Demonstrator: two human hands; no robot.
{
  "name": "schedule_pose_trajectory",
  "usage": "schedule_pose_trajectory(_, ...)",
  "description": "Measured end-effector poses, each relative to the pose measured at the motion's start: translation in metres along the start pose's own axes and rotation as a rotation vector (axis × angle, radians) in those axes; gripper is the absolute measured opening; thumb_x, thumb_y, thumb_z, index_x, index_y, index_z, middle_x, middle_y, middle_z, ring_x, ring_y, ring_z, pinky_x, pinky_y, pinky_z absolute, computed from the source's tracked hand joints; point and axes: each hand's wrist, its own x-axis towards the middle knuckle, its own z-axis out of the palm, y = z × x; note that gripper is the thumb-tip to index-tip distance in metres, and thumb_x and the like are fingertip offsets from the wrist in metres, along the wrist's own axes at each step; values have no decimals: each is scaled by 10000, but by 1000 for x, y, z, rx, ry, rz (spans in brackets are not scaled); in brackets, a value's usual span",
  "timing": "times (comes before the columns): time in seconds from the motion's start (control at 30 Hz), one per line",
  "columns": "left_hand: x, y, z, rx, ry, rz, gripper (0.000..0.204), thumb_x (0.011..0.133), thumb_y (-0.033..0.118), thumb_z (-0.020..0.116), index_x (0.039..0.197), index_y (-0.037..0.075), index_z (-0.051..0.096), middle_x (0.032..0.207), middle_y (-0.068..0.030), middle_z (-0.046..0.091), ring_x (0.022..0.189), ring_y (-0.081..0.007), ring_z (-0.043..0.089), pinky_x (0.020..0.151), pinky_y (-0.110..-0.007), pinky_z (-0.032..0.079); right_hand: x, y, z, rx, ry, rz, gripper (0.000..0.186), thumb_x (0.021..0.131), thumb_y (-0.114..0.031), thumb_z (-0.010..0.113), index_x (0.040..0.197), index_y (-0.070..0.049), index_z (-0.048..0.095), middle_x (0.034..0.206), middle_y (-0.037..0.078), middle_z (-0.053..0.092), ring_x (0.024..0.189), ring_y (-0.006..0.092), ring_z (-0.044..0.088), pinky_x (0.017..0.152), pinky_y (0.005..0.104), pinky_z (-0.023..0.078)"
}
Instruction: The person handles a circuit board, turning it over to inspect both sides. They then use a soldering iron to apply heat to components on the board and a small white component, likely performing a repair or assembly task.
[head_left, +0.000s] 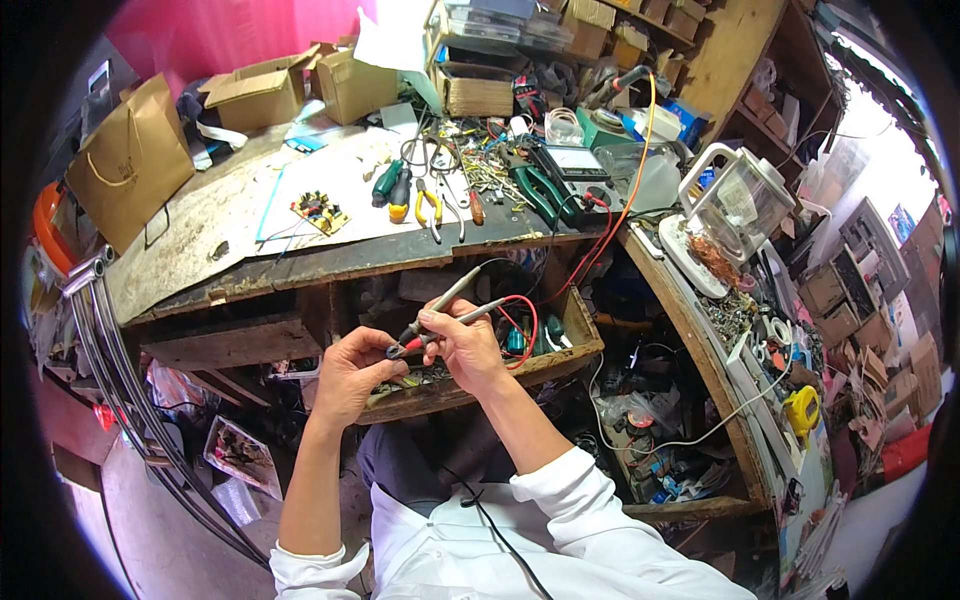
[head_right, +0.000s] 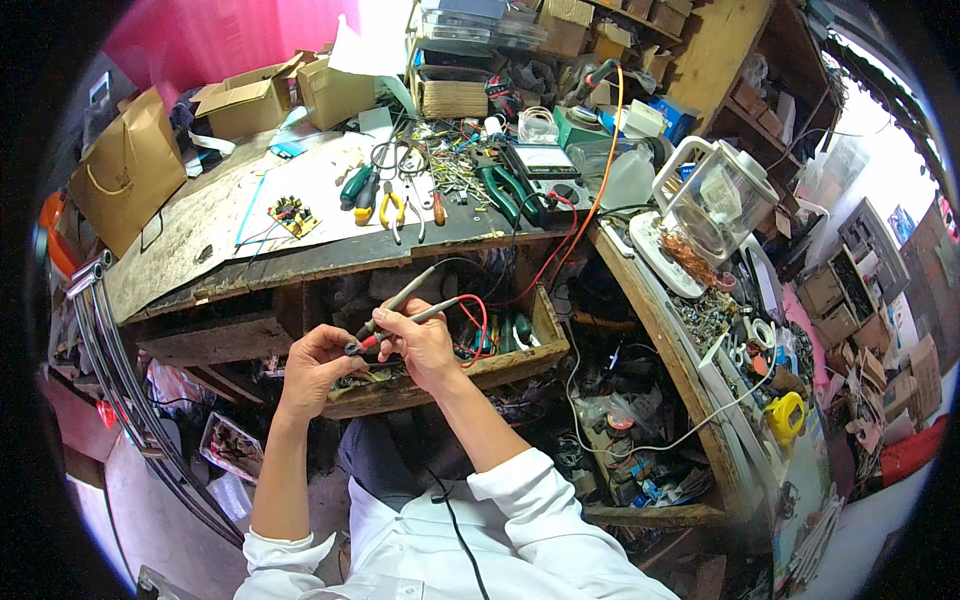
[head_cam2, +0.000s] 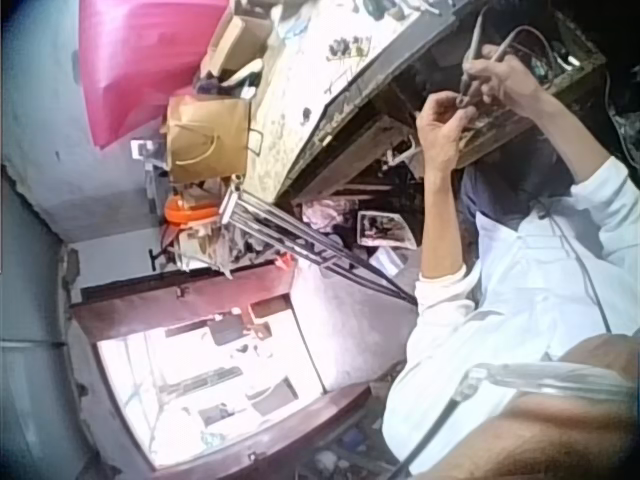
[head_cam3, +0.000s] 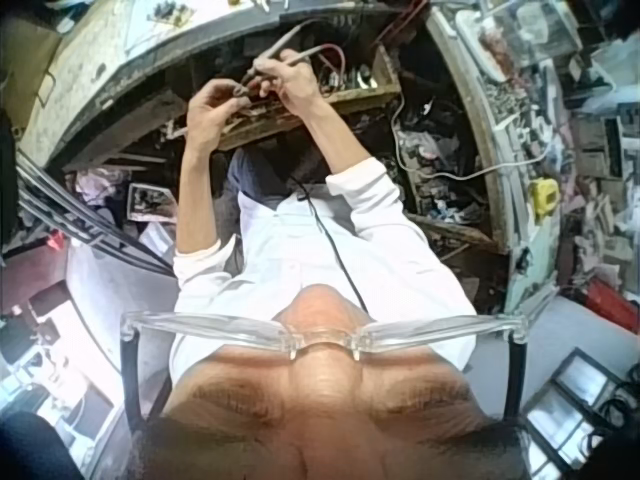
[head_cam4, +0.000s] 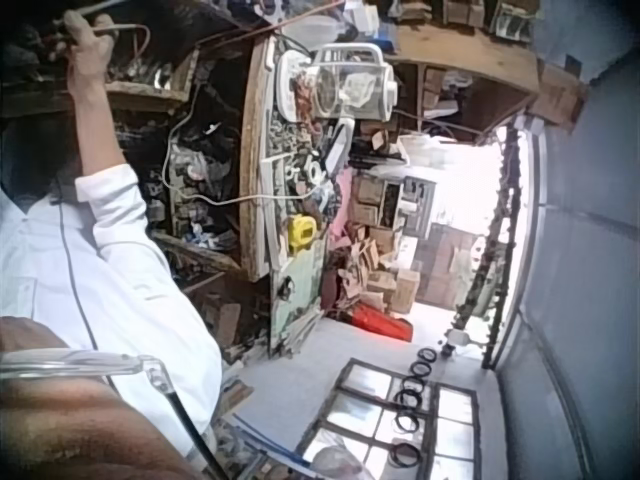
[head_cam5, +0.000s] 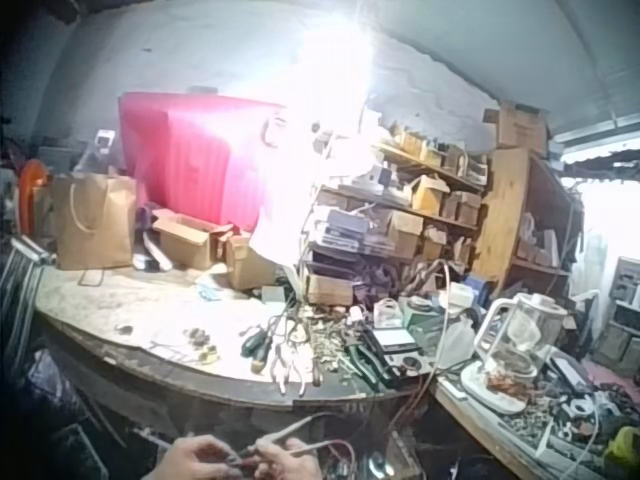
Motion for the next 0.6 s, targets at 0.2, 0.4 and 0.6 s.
schedule_pose_trajectory(0.2,0,1,-1,-1,-7,3,239,812,-62,715,1019,5,614,890,-67,689,788,-137,695,733,-269,582,0,0,0,-3,-5,1,120,894,-94,690,966,-14,637,803,77,673,567,120,628,489,255,542)
schedule_pose_trajectory(0.4,-1,1,0,13,3,-4,238,809,-65,706,1020,1,616,893,-69,686,793,-140,694,730,-267,579,0,-2,3,8,-12,1,108,894,-87,686,962,-18,637,802,78,674,581,124,635,488,252,542)
schedule_pose_trajectory(0.6,-1,7,2,61,4,-41,214,817,-58,691,1011,-13,613,897,-69,669,808,-149,685,718,-273,576,1,0,2,-22,12,-7,90,885,-87,687,939,-24,651,795,67,678,558,114,628,475,238,533)
